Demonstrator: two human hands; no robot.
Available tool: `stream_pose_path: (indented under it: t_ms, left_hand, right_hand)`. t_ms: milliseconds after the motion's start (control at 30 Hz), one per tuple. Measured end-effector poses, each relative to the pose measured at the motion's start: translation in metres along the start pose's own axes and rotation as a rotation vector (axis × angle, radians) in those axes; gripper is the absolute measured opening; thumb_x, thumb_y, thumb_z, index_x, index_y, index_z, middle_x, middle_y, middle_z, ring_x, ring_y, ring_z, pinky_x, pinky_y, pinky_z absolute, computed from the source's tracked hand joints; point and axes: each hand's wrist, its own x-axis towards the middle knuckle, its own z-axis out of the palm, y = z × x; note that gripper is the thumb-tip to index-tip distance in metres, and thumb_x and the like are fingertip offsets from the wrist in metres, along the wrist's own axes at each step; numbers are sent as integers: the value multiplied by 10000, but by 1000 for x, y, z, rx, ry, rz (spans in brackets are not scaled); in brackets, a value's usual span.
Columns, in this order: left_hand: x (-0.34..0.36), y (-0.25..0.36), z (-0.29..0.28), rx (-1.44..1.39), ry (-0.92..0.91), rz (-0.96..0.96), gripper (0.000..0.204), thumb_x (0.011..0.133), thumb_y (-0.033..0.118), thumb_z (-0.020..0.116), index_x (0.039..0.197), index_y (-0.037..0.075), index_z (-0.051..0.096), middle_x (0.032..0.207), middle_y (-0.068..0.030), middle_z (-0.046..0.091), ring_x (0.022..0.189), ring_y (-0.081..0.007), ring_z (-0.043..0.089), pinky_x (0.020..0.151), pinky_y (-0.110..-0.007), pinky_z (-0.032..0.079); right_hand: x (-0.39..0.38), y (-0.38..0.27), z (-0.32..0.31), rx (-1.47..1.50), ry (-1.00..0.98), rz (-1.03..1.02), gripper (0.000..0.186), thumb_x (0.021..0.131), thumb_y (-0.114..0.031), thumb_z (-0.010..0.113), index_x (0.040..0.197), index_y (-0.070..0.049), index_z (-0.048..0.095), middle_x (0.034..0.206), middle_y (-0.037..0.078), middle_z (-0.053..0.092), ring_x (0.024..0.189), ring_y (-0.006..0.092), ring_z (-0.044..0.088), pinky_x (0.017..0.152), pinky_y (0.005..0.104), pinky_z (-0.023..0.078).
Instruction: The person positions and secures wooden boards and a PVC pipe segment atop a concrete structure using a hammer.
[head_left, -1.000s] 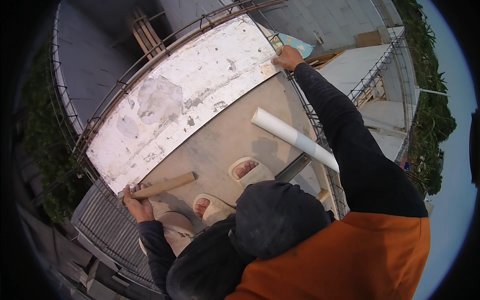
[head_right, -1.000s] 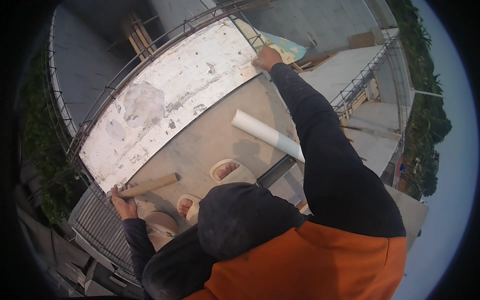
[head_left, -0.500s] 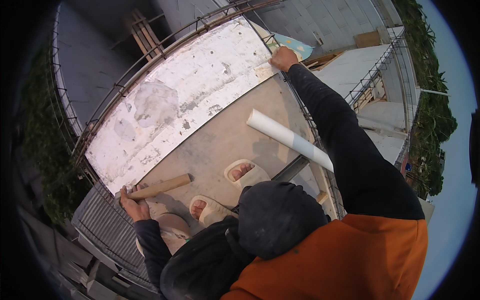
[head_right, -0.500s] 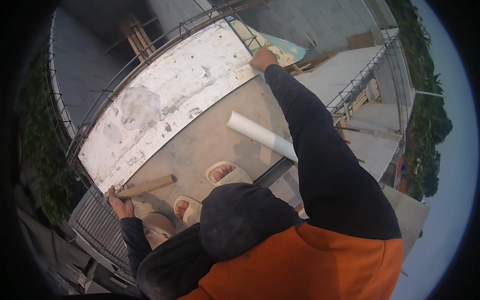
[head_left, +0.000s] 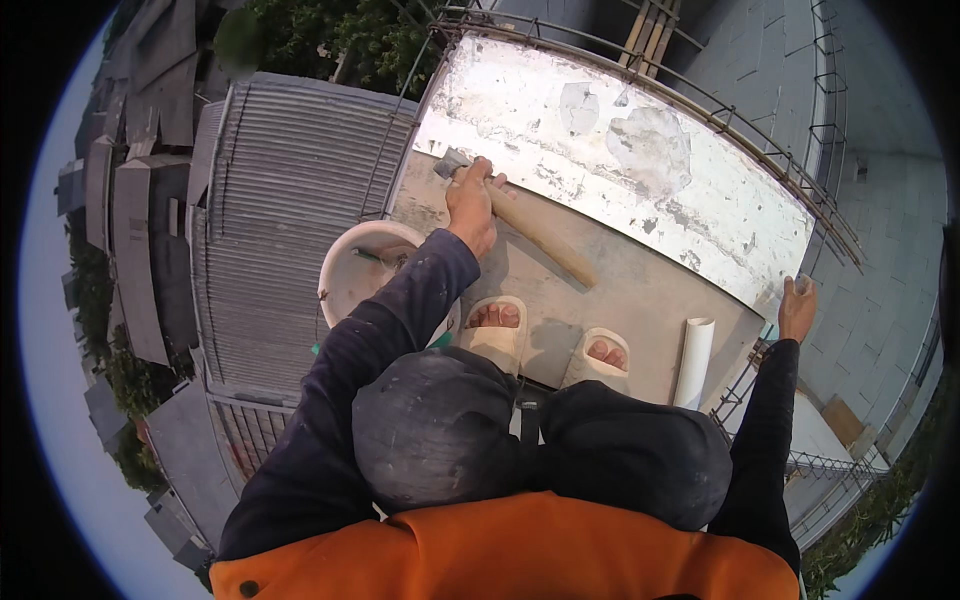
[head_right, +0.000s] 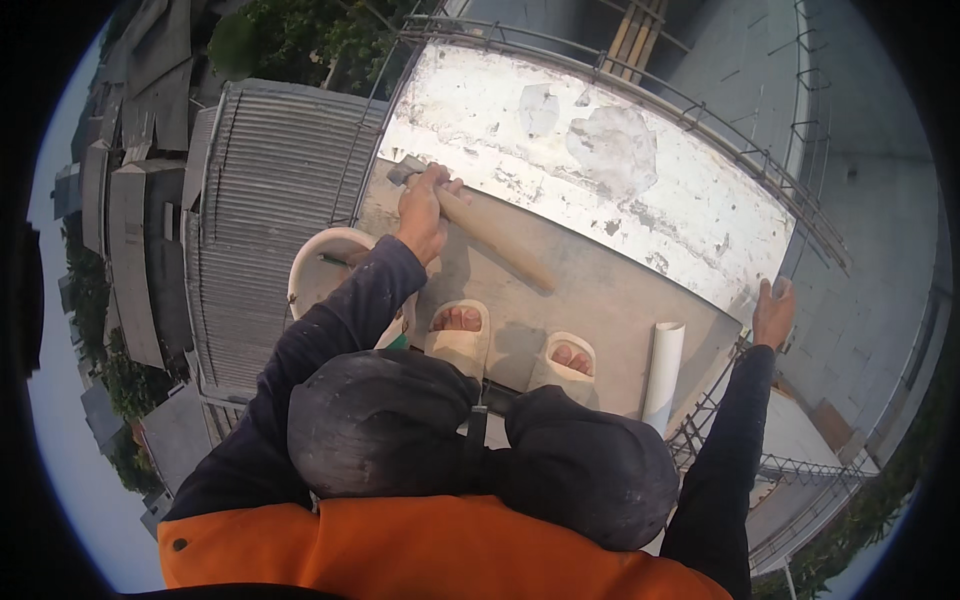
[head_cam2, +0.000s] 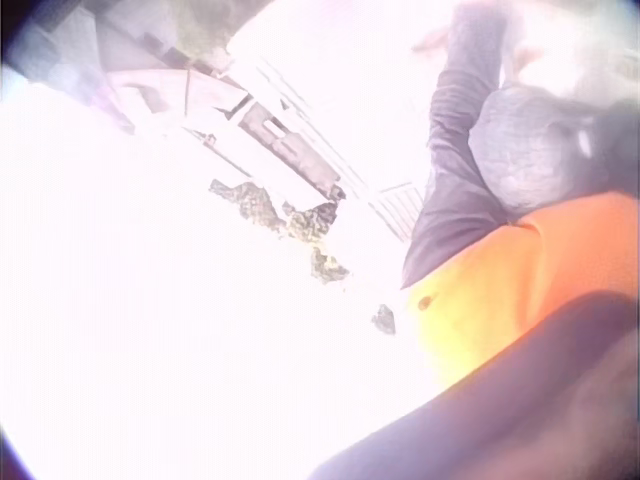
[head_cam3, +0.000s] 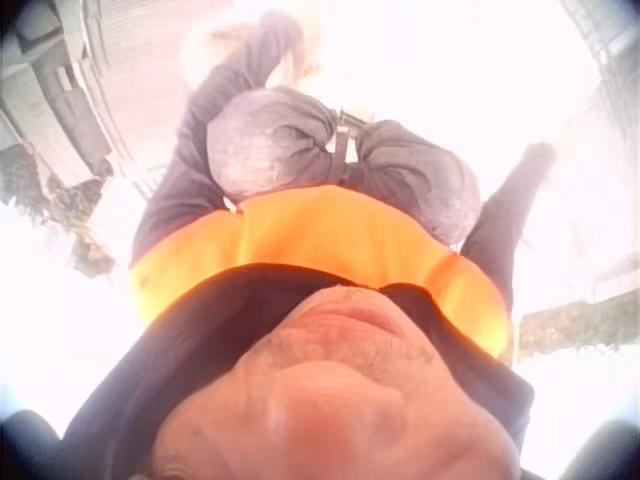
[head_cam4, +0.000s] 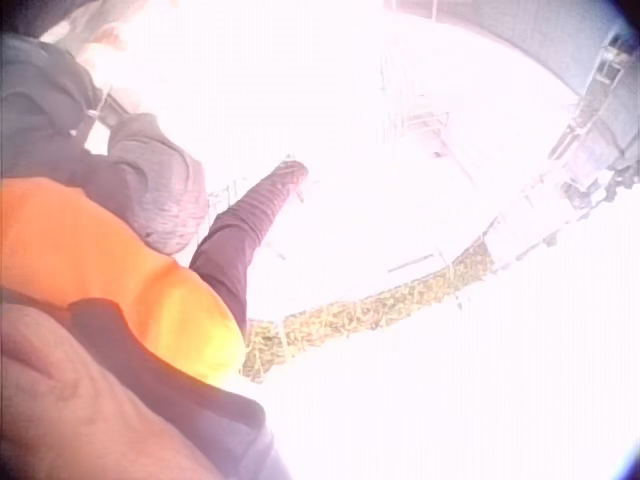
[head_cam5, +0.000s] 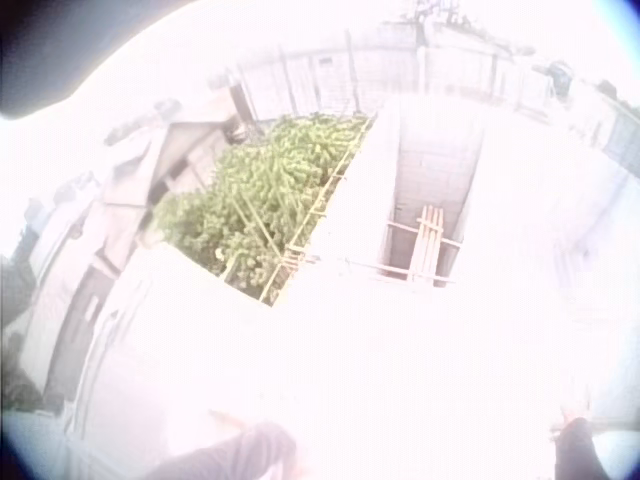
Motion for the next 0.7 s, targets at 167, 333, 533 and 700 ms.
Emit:
stream_pose_path:
  t_ms: [167, 333, 533, 700]
  left_hand:
    - [-61, -21, 59, -79, -256, -145, 425, 1080, 313, 608, 1321, -21, 500, 1370, -207, 576, 1361, -357, 585, 1042, -490, 581]
    - [-59, -17, 76, 177, -462, -68, 560, 1001, 484, 671, 1263, -5, 596, 1290, -201, 649, 1280, -341, 636, 990, -481, 550]
    - [34, 135, 9, 2031, -586, 479, 518, 848, 329, 782, 1266, 26, 729, 1135, -201, 774, 1090, -351, 737, 937, -474, 574]
    - [111, 163, -89, 2211, -289, 779, 997, 850, 331, 858, 1663, 144, 312, 1640, -204, 411, 1500, -415, 407, 1184, -541, 438]
  right_hand:
    - [-115, -231, 0, 448, -845, -260, 673, 916, -481, 795, 1370, -4, 656, 1247, 181, 722, 1187, 279, 674, 1047, 412, 508]
    - [-175, -319, 23, 581, -1501, -73, 640, 917, -465, 816, 1318, -5, 626, 879, 55, 677, 687, 137, 640, 646, 322, 550]
    - [-153, -311, -1, 356, -854, -215, 487, 973, -389, 744, 1280, -33, 613, 776, 83, 633, 601, 172, 614, 592, 353, 529]
    - [-146, -306, 3, 46, -814, -670, 460, 964, -362, 707, 1270, -49, 565, 949, 244, 714, 857, 418, 719, 771, 487, 555]
